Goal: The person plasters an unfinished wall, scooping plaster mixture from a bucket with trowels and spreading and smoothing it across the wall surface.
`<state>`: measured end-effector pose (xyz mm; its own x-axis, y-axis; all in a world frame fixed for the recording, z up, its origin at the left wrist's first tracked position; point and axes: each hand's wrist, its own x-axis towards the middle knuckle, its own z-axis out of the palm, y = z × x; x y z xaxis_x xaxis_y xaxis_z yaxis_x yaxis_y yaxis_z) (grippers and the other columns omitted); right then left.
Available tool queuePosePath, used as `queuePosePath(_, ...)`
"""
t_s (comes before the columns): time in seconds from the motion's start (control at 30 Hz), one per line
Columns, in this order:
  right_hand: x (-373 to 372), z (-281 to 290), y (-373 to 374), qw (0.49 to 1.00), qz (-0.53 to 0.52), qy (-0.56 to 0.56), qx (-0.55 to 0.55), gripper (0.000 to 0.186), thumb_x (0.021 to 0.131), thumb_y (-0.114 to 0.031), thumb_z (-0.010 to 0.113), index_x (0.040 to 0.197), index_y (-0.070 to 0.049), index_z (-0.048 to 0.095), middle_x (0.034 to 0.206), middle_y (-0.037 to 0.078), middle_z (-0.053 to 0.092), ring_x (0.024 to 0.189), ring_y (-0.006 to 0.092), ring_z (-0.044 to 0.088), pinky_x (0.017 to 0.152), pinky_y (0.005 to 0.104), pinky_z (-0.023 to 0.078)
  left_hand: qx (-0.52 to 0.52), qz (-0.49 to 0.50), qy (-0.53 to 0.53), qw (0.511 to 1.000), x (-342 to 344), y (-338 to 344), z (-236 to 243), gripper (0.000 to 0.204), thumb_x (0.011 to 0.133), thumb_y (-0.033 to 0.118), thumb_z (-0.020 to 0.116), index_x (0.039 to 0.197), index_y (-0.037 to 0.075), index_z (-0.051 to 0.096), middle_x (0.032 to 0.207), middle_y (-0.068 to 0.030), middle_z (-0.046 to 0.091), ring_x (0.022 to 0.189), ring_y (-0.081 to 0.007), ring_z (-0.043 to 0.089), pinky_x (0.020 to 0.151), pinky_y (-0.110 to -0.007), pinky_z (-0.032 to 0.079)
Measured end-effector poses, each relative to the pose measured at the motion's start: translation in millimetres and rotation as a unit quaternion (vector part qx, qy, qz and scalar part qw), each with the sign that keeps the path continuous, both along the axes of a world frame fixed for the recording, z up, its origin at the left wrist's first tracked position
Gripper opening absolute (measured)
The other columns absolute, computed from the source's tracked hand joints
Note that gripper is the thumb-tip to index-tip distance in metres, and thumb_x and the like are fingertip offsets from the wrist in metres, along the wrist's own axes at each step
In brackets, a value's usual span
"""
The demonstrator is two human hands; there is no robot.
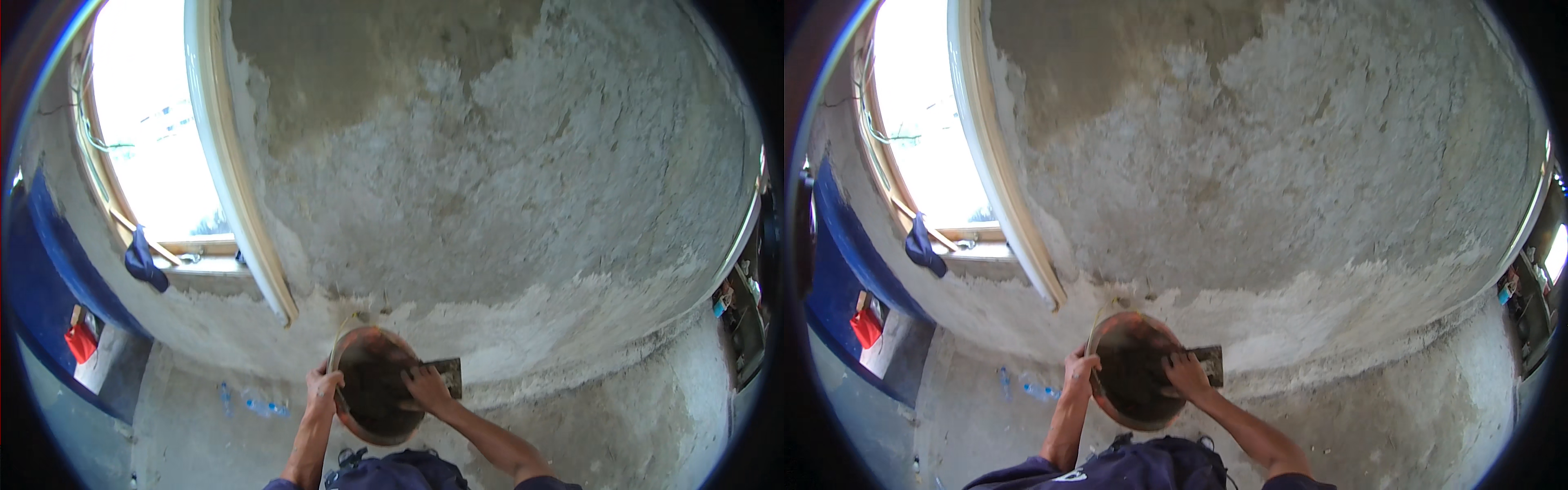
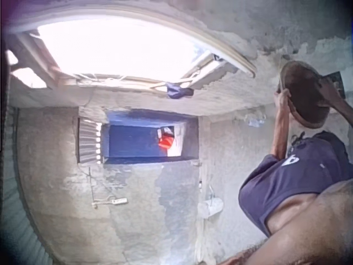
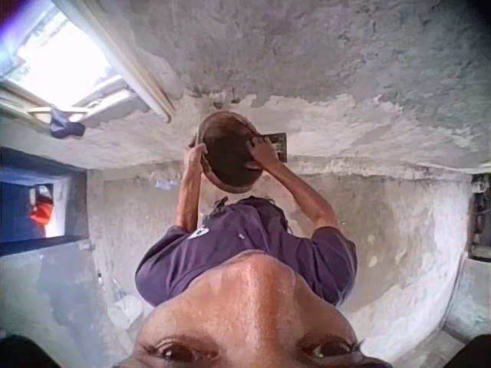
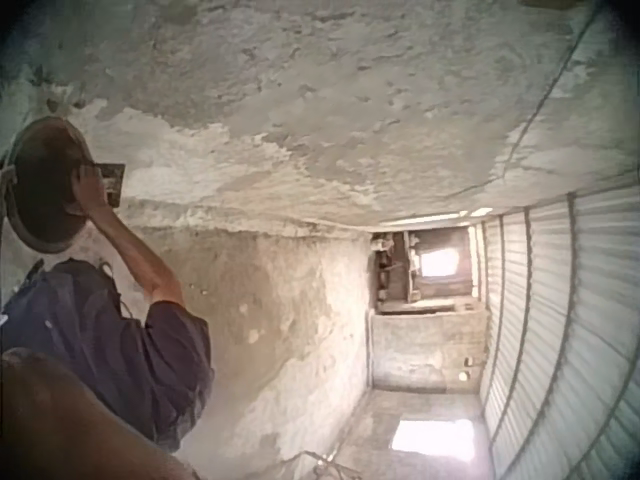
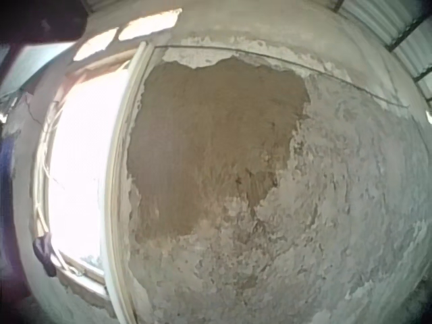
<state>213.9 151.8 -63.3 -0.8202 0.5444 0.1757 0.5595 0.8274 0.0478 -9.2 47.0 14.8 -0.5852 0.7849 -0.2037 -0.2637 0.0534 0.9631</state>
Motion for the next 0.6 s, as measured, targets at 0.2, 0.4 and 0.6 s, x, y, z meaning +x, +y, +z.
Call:
queuePosePath(0.2, 67.5, 81.8, 29.9, 0.982, -0.138, 0.120, -0.036, 0.033, 0.070, -0.025, 0.067, 0.096, -0.007, 0.057, 0.087, 0.015, 0.062, 0.084, 0.0316, 0.061, 0.075, 0.0448, 0.047, 0.040, 0.033, -0.118, 0.992, -19.1, -1.8, -10.4, 0.043, 0.056, -0.006, 0.051, 0.096, -0.001, 0.065, 0.070, -0.0012, 0.053, 0.060, -0.0146, 0.049, 0.053, -0.025, 0.039)
queuePosePath(0.4, 96.7, 175.9, 88.9, 0.894, -0.234, 0.382, 0.007, 0.028, 0.072, -0.022, 0.069, 0.088, -0.002, 0.057, 0.074, 0.020, 0.063, 0.071, 0.0392, 0.063, 0.062, 0.0461, 0.049, 0.118, 0.112, -0.166, 0.973, -40.3, 7.1, -44.0, 0.048, 0.055, -0.010, 0.050, 0.100, -0.002, 0.064, 0.075, -0.0032, 0.057, 0.059, -0.0136, 0.049, 0.050, -0.023, 0.039)
queuePosePath(0.6, 124.1, 387.8, 181.4, 0.771, -0.185, 0.568, 0.222, 0.039, 0.076, -0.013, 0.062, 0.109, 0.008, 0.059, 0.092, 0.026, 0.065, 0.089, 0.0379, 0.064, 0.079, 0.0410, 0.049, 0.116, 0.182, -0.104, 0.971, -59.8, -10.8, -47.5, 0.045, 0.053, -0.008, 0.048, 0.095, -0.002, 0.064, 0.073, -0.0022, 0.059, 0.057, -0.0137, 0.052, 0.050, -0.022, 0.040)
